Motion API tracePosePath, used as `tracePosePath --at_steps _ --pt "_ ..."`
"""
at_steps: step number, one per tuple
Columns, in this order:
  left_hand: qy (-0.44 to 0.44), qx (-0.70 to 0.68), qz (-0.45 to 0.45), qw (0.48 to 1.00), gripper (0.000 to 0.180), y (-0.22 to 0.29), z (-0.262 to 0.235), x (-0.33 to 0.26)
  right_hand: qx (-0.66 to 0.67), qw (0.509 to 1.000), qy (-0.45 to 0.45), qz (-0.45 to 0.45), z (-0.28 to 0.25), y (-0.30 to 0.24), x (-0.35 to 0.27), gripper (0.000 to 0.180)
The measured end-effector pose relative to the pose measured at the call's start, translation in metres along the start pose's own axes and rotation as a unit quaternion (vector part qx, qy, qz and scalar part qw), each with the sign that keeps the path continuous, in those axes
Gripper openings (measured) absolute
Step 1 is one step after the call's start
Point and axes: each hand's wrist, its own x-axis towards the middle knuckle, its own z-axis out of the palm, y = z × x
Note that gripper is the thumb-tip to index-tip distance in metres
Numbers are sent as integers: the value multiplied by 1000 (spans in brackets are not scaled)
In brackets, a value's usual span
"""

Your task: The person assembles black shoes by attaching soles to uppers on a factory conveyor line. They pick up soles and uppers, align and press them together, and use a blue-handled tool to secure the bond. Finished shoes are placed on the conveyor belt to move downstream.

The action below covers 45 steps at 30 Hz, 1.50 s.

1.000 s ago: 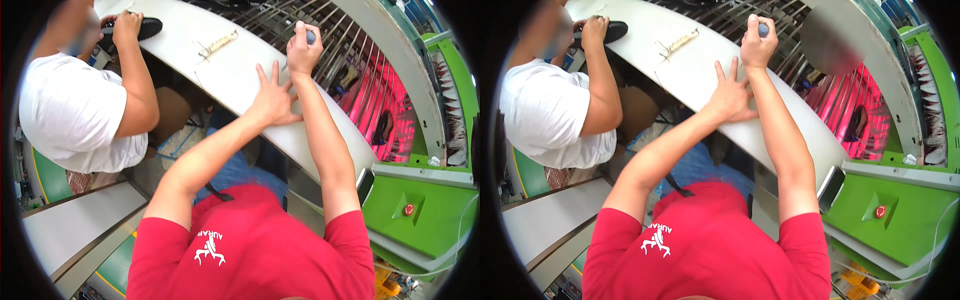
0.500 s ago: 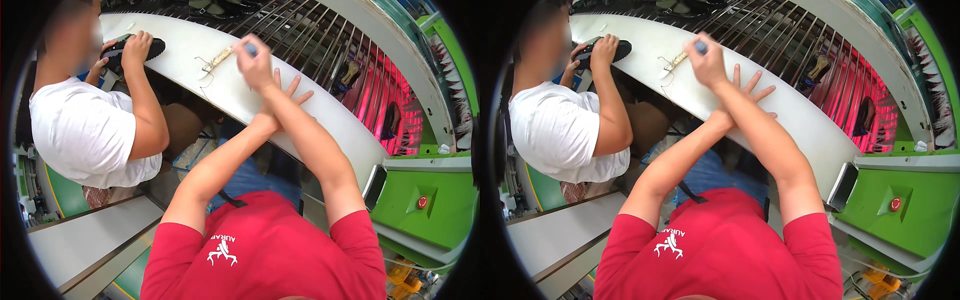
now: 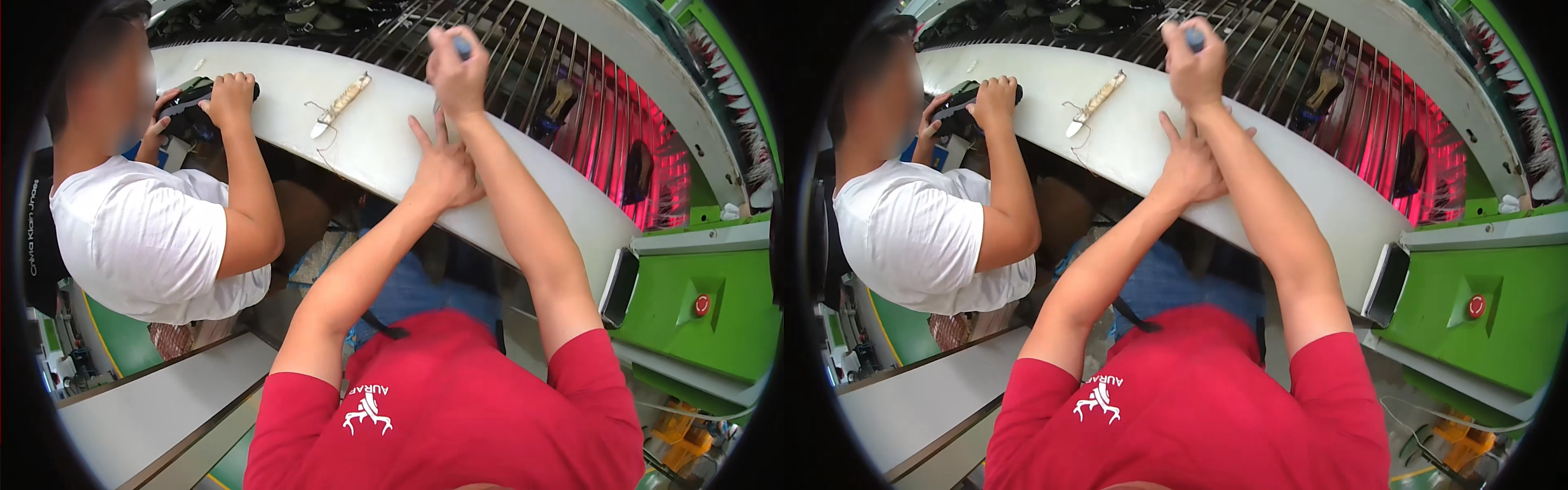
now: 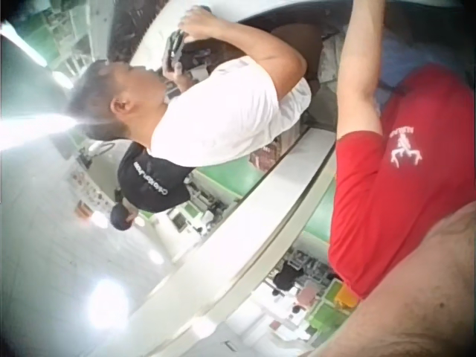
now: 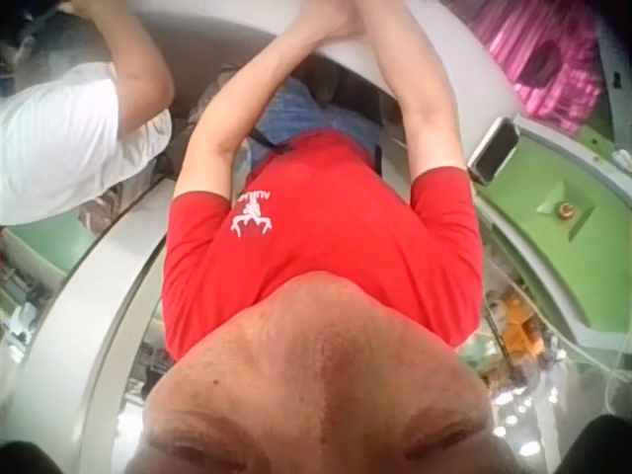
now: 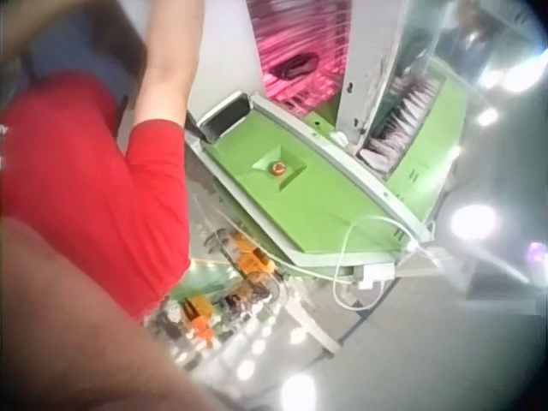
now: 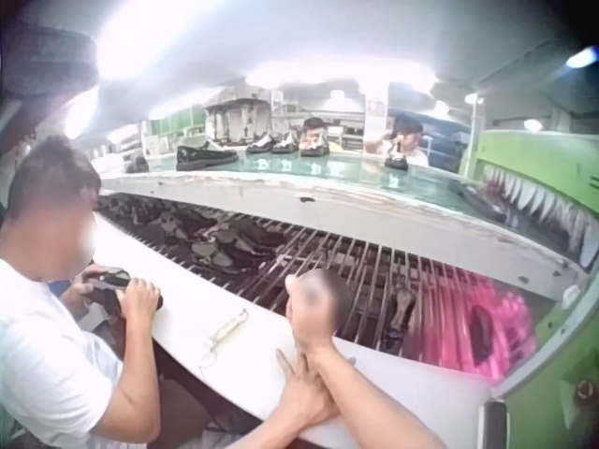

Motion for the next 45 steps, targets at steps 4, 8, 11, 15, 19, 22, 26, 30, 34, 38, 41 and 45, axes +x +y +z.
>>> tracePosePath --at_steps 4,8,11,15,19,22,26,30,34,38,41,45 --pt "-91 -6 -9 996 77 11 -25 11 -128 991 35 -20 -42 14 8 30" --pt "-84 -2 -13 996 82 6 -19 13 -75 996 52 -11 -45 11 2 30" --pt "-40 -24 -17 999 79 5 -17 1 7 997 70 -13 -49 -28 -4 29" --pt "-119 3 -11 993 78 18 -31 15 -154 982 114 -4 -93 5 -21 32" --pt "-53 -10 -14 998 78 13 -25 6 -64 992 101 -38 -81 -28 -22 31" --pt "-27 -9 -8 1000 77 14 -25 7 -52 987 148 -44 -94 -52 -34 32" --pt "-69 11 0 998 74 16 -25 11 -147 975 167 -5 -120 -18 -57 34" --pt "-45 12 2 999 78 12 -25 8 -46 986 157 -9 -110 -57 -62 34" --pt "-50 16 7 999 77 14 -24 12 -93 984 153 -9 -122 -42 -88 31" --pt "-62 12 -8 998 74 20 -32 12 48 981 182 54 -155 -64 -82 26" --pt "-72 11 -17 997 73 20 -33 11 -256 934 248 -10 -174 -95 -76 30" --pt "-45 -100 -17 994 57 4 -35 18 -463 877 98 86 -201 -106 -102 42"
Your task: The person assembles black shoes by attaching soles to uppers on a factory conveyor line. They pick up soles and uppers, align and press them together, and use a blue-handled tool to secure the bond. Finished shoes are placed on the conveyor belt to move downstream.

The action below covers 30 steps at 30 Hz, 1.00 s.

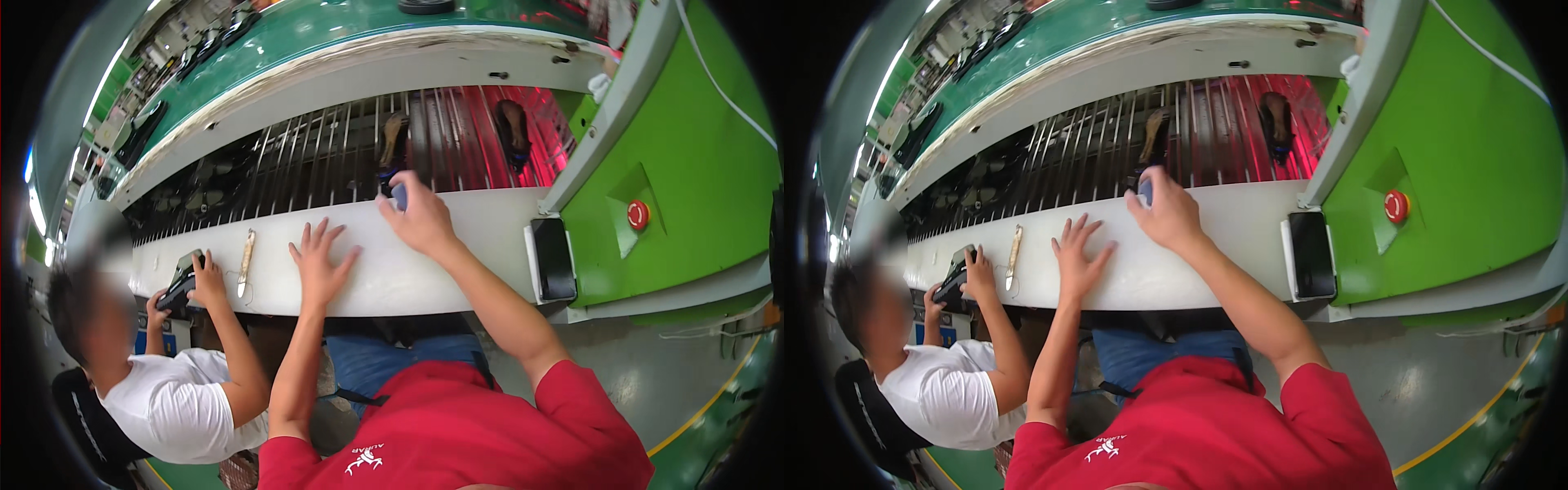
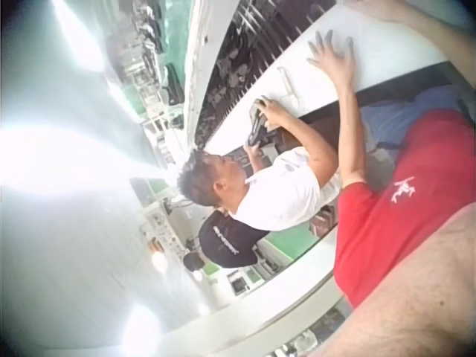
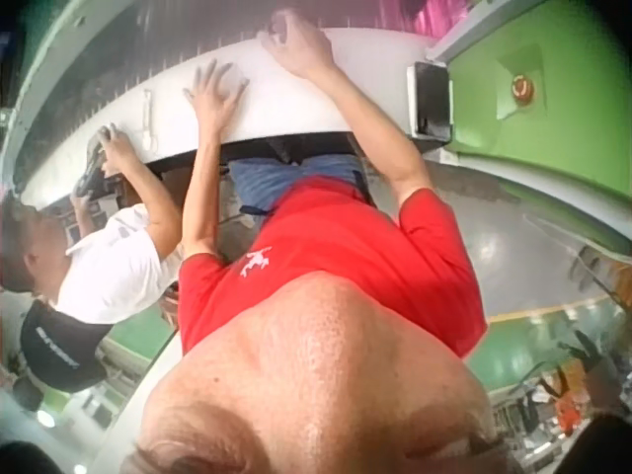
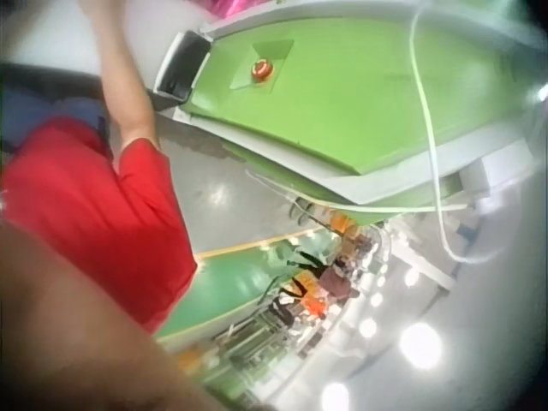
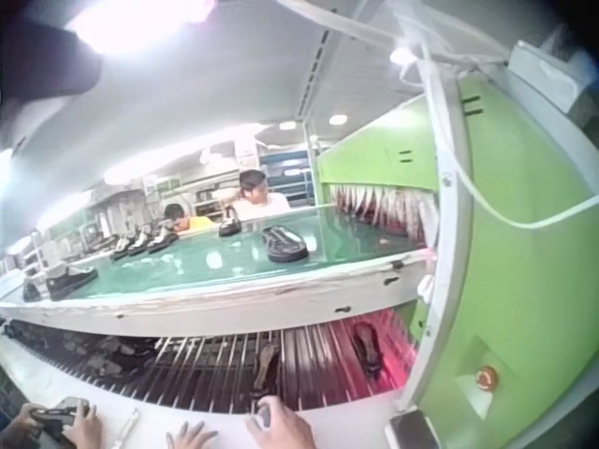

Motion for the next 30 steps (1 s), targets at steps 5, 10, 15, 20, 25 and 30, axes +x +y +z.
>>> tracePosePath --at_steps 5,10,15,20,25,30 --pt "246 -183 222 926 26 104 -82 86 -178 979 -37 -95 1 31 -42 41" --pt "263 -182 446 836 19 260 -140 199 -208 972 -13 -113 -2 52 -39 44" --pt "161 -66 398 901 18 393 -122 278 -153 978 90 -111 -10 61 -30 38" --pt "78 56 373 923 42 449 -66 359 -151 980 78 -103 -7 59 -30 36" --pt "100 20 409 907 39 467 -23 398 -160 983 61 -68 -15 62 -32 39" --pt "154 10 470 869 34 464 -16 413 -153 985 50 -60 -13 58 -34 38"
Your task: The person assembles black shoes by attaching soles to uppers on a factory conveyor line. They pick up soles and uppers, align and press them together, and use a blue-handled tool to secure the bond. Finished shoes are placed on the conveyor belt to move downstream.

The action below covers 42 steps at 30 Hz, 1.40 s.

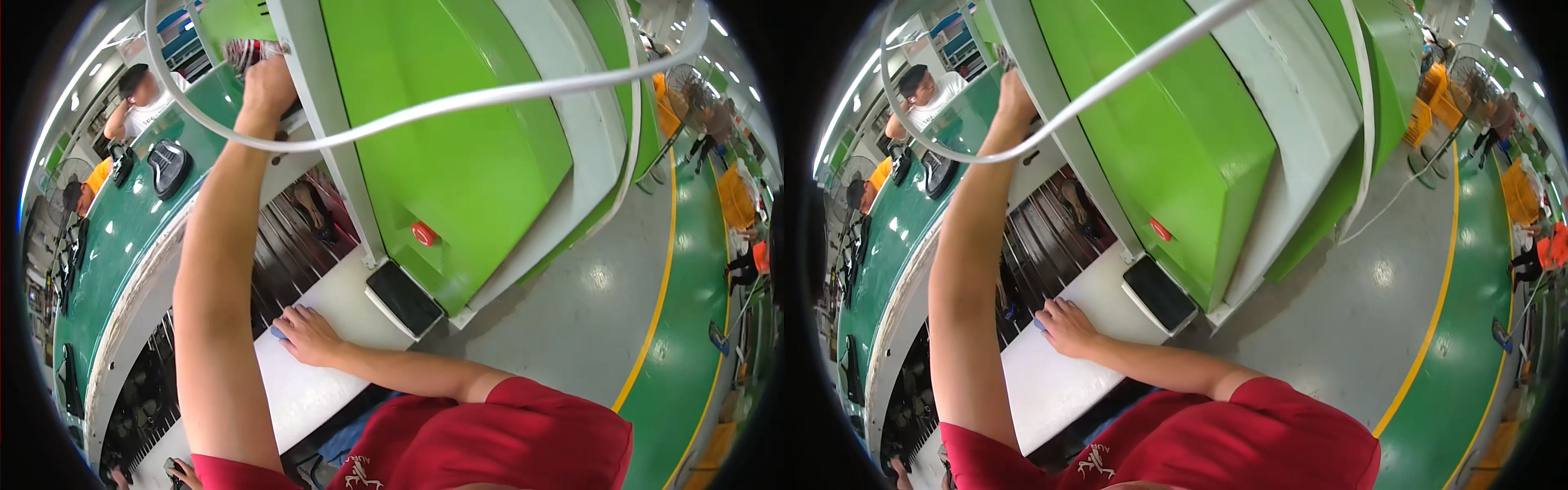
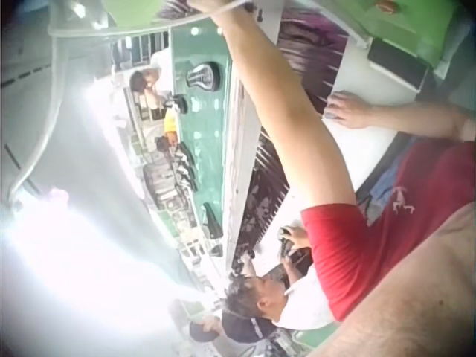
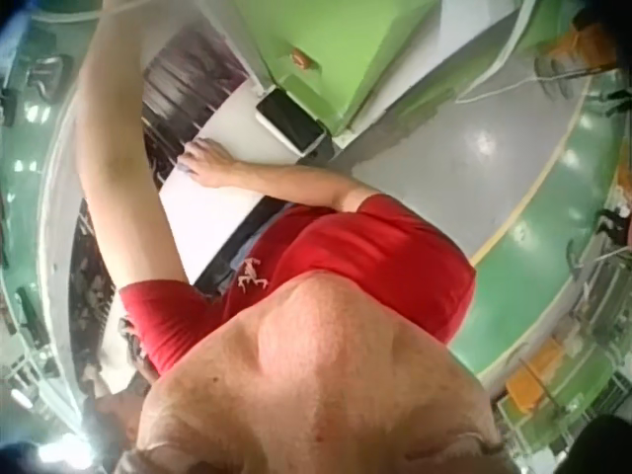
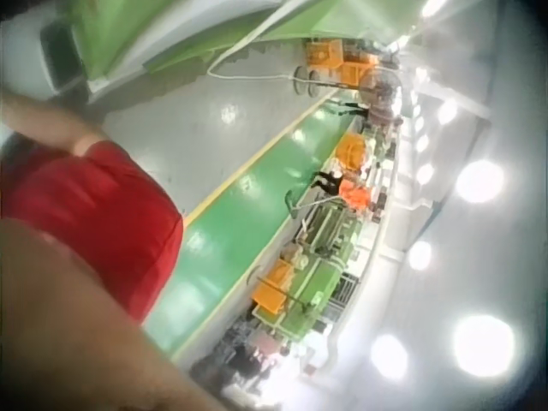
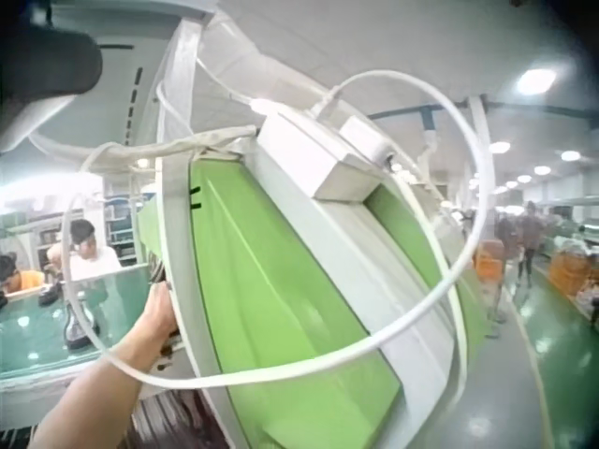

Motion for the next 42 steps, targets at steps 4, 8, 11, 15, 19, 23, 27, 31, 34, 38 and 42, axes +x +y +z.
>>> tracePosePath --at_steps 4,8,11,15,19,23,27,31,34,38,42 --pt "1 59 -2 998 20 -16 -32 -23 -49 999 -4 -4 1 4 -3 44" --pt "-104 -224 -168 954 37 -25 -127 -73 -95 993 -31 66 -36 11 -16 48" --pt "-18 -343 -200 918 21 -3 -208 -130 -112 990 -37 74 -62 9 -20 45" --pt "175 -386 -227 877 43 -30 -250 -219 -136 986 -73 57 -68 22 -16 43" --pt "334 -177 -282 882 31 -34 -275 -307 -120 991 -4 58 -81 33 26 50" --pt "410 -1 -256 876 32 -36 -322 -402 -223 961 -6 163 -76 65 100 71" --pt "441 -269 -389 763 46 0 -300 -429 -244 909 -151 302 -85 118 145 97" --pt "281 -277 -367 842 40 23 -265 -466 -261 912 -159 275 -63 131 152 98" --pt "225 -153 -340 900 35 64 -246 -492 -266 898 -159 312 -54 158 146 98" --pt "155 -115 -323 927 38 122 -260 -516 -274 894 -123 333 -52 155 143 94" --pt "-15 -345 -416 841 27 177 -259 -522 -277 894 -108 336 -49 158 148 97"
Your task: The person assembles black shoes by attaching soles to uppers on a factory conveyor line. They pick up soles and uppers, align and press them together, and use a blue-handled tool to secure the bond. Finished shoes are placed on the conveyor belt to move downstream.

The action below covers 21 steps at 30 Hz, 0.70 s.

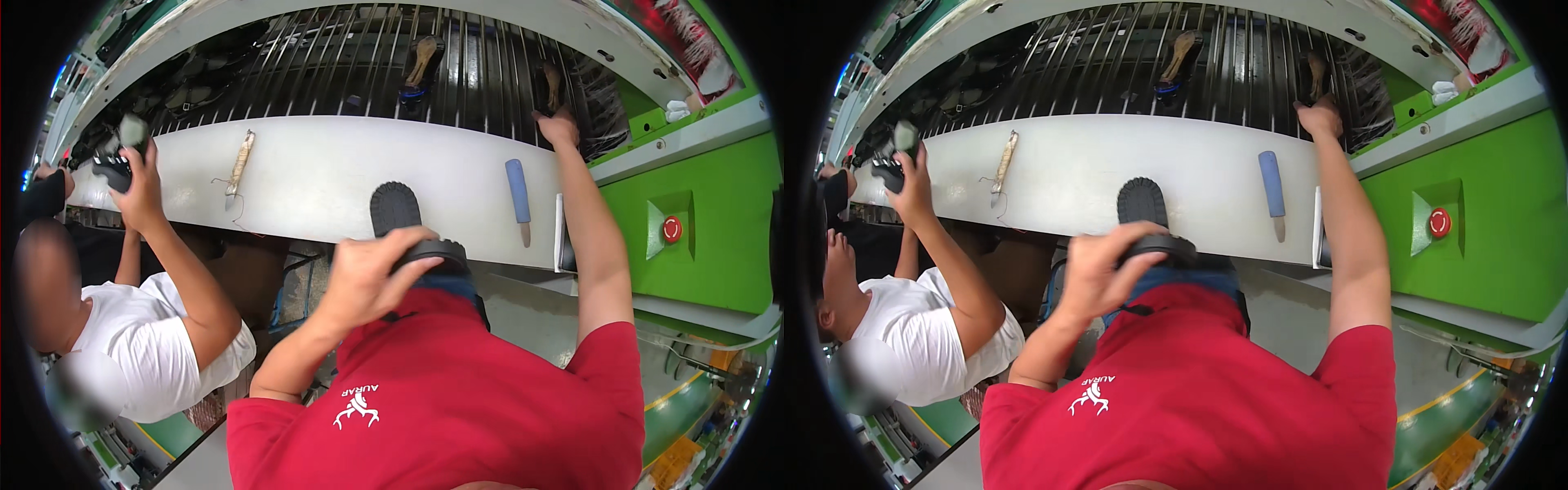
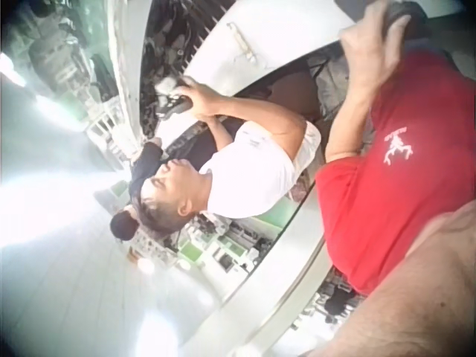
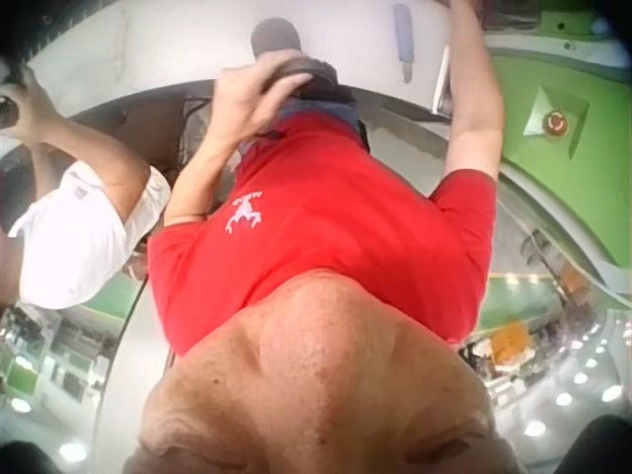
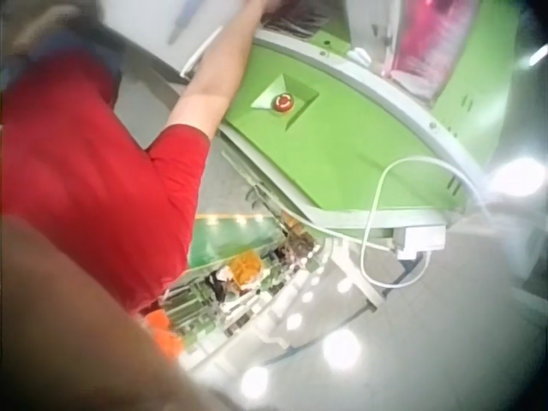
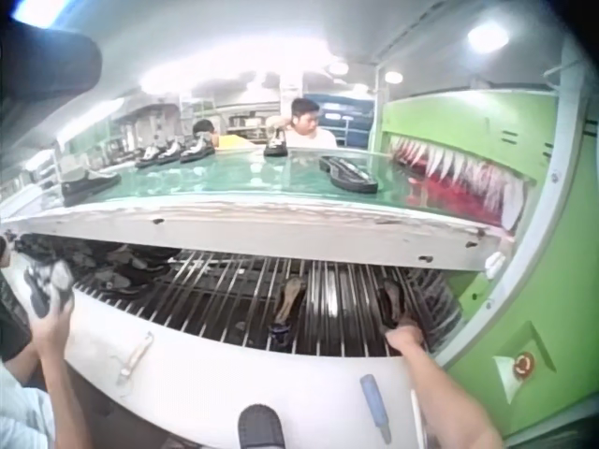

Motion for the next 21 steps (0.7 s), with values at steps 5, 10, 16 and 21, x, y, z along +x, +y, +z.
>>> tracePosePath --at_steps 5,10,16,21 --pt "62 -89 -157 982 31 -37 15 5 37 997 47 -45 -12 2 11 94" --pt "98 -315 -229 916 35 -91 -11 58 81 989 73 -97 -66 -9 10 78" --pt "311 -218 -62 923 28 -84 -88 120 131 897 153 -393 -123 -39 -131 59" --pt "270 -217 -35 937 24 -70 -86 129 33 777 92 -622 -97 -38 -246 43"
